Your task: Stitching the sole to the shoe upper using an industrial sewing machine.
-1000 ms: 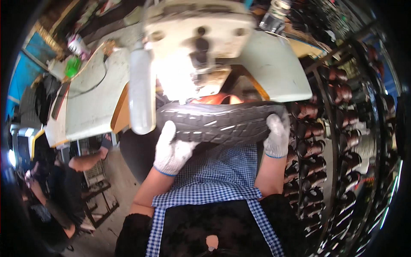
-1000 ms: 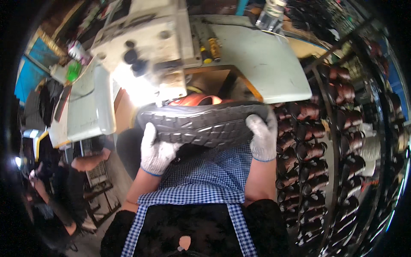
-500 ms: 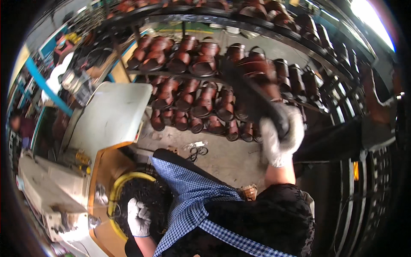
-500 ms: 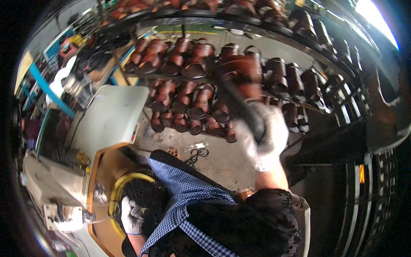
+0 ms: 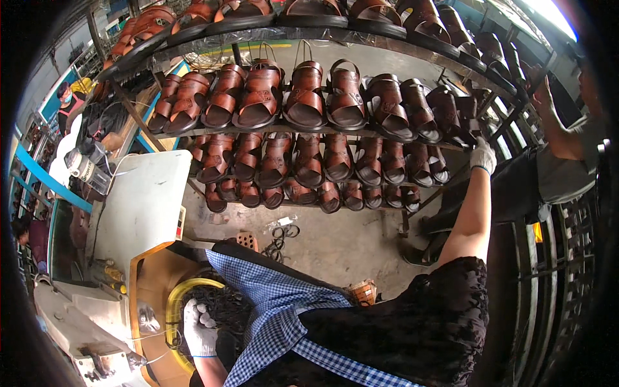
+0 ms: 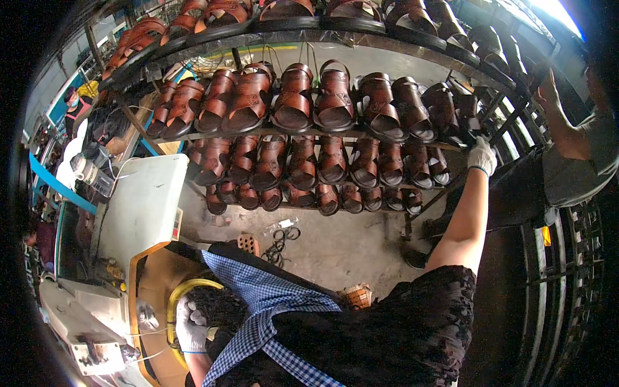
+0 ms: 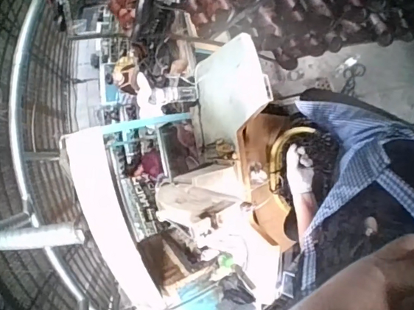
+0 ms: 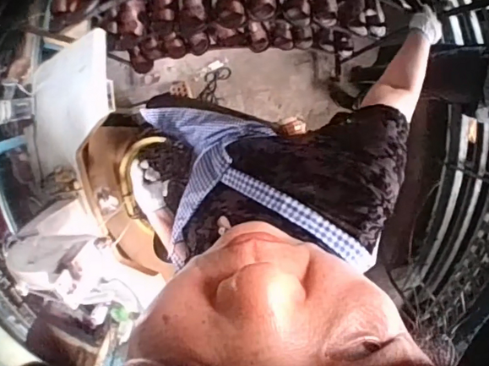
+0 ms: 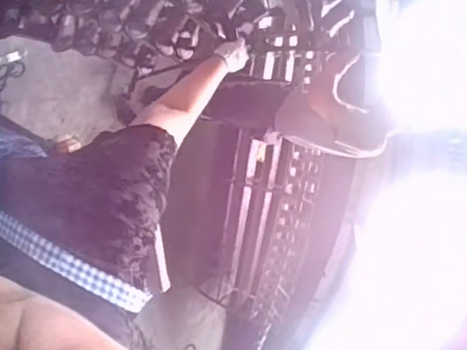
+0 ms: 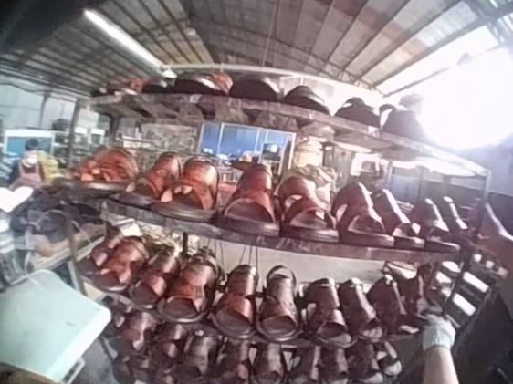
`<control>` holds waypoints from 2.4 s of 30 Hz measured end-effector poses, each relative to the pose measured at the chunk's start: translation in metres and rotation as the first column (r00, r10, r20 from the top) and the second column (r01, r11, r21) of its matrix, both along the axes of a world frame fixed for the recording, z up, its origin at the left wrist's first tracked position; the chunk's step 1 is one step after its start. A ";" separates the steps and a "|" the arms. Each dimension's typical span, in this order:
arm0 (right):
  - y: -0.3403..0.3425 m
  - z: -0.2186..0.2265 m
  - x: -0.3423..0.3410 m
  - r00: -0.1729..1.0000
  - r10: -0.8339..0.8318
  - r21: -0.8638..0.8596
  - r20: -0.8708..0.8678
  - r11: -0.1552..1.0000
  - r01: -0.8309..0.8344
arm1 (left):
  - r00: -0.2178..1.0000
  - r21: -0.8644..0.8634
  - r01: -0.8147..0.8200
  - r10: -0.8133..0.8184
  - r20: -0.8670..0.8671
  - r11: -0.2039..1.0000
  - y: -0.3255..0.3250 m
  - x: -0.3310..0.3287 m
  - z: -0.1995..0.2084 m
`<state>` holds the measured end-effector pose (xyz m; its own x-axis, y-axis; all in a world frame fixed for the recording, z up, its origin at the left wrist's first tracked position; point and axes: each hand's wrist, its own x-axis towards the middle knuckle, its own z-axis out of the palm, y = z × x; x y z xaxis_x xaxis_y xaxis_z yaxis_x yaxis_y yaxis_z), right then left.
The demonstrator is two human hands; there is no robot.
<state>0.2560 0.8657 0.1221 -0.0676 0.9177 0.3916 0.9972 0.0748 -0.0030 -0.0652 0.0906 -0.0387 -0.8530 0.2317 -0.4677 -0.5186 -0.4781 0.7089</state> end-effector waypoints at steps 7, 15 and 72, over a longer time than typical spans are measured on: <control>0.018 -0.054 -0.022 0.946 0.274 0.097 0.171 0.951 -0.292 | 0.999 -0.071 -0.040 0.041 0.024 0.997 0.010 0.003 0.004; -0.098 0.029 -0.101 0.700 0.670 0.756 -0.245 0.585 -0.296 | 1.000 -0.048 -0.020 0.020 0.003 0.999 0.006 0.012 -0.004; -0.719 -0.136 -0.335 0.221 -0.231 0.152 -0.948 -0.934 -0.322 | 0.766 0.428 -0.471 0.598 -0.235 0.772 -0.205 0.150 0.011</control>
